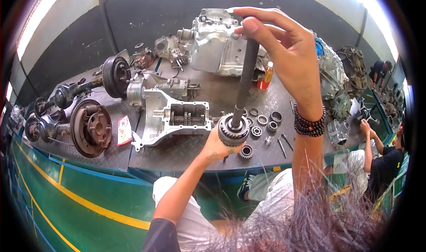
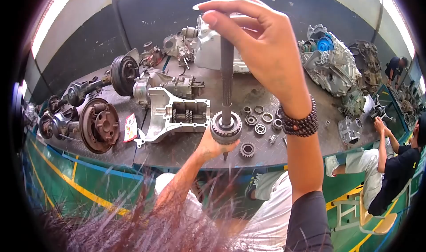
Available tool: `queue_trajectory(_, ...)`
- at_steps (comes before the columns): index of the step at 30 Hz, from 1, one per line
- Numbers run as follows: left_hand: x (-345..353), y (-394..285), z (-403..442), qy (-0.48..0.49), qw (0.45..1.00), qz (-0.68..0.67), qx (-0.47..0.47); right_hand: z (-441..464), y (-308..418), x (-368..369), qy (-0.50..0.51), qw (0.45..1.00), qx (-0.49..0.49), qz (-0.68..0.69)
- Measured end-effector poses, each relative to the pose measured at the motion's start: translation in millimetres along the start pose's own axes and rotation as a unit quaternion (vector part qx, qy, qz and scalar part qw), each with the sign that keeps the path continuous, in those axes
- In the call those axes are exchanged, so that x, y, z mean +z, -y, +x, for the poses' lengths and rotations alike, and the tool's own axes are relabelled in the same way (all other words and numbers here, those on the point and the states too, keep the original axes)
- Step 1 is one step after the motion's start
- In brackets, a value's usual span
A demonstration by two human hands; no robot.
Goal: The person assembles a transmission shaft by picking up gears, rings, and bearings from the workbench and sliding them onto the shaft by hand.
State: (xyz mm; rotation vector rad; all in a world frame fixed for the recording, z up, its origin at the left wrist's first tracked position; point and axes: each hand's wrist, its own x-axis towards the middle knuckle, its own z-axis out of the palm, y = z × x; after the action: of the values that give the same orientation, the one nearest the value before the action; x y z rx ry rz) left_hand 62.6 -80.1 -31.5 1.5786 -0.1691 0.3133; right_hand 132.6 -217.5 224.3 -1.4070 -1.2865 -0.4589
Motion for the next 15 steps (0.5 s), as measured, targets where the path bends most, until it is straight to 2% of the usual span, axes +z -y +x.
queue_trajectory(2,0,4,1,0.010,1.000,-0.004,-0.012,-7,3,-2,-0.025,0.999,-0.008,-0.030)
queue_trajectory(3,1,4,2,0.011,1.000,0.006,-0.001,-7,-4,-4,-0.074,0.997,-0.014,-0.017)
queue_trajectory(6,4,-2,2,0.002,0.999,0.035,0.026,-7,-4,-14,-0.001,0.998,0.039,0.050)
queue_trajectory(10,1,0,1,0.006,1.000,0.012,0.026,-15,-1,-12,0.003,0.994,0.082,0.066)
queue_trajectory(12,0,3,1,0.005,1.000,-0.009,-0.008,-39,-18,-2,-0.012,0.994,0.106,0.005)
queue_trajectory(14,-1,0,2,0.003,1.000,-0.021,-0.013,-78,-36,15,0.016,0.981,0.168,0.098)
queue_trajectory(15,-2,0,2,0.001,0.999,-0.031,-0.008,-101,-56,21,0.030,0.989,0.143,0.006)
